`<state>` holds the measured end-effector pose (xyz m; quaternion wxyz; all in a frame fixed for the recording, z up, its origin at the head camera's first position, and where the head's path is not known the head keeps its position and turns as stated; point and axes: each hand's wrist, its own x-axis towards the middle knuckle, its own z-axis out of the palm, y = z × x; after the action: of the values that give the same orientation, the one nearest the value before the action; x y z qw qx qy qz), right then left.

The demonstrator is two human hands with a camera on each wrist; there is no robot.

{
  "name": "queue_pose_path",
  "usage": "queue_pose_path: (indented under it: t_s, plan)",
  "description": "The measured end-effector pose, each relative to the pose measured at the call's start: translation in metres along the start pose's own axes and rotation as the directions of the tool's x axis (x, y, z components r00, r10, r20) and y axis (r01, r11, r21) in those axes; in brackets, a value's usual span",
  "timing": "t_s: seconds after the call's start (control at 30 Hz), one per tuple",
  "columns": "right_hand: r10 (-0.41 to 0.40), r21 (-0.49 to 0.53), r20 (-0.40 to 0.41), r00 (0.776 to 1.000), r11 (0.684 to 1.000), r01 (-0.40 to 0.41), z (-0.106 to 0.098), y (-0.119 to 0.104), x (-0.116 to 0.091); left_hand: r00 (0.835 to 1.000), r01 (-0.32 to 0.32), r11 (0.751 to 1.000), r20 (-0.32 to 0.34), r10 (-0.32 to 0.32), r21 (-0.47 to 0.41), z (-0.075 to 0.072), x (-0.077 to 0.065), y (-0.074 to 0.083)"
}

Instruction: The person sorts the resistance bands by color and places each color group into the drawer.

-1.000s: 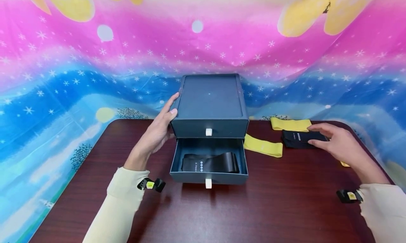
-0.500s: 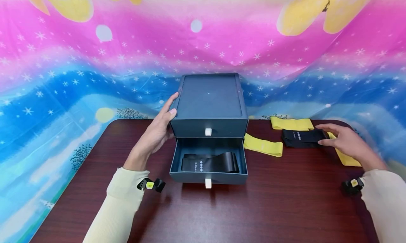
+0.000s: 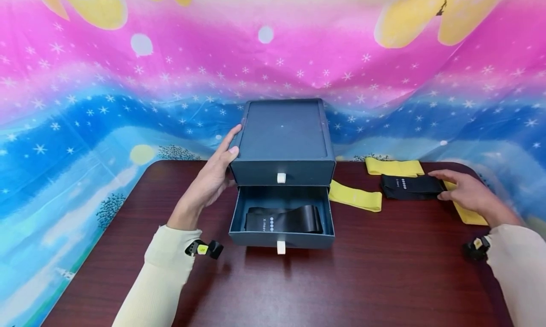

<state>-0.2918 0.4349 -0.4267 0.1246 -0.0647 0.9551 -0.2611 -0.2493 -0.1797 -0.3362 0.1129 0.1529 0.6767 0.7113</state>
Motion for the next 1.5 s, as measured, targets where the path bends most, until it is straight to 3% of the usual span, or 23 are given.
queue_pose_path:
  t_s: [0.5,0.7,1.07,1.5]
  plan:
    - [0.04,0.041,0.003,0.999,0.998,-0.04,0.002,-0.001,-0.003,1.0,0.006,1.0,-0.004,-0.006,-0.003,0.0,0.0,0.0]
    - [-0.012,0.025,-0.026,1.0,1.0,0.012,-0.001,-0.01,-0.008,1.0,0.003,1.0,-0.005,-0.003,0.003,0.0,0.0,0.0]
    - [-0.117,0.044,-0.117,0.986,0.991,0.123,-0.006,-0.046,-0.017,1.0,-0.006,1.0,-0.005,0.006,0.02,-0.001,0.0,-0.001]
    - [-0.203,-0.056,-0.247,0.948,0.979,0.195,-0.018,-0.098,-0.03,1.0,-0.011,0.999,-0.003,0.011,0.031,-0.001,0.001,-0.002]
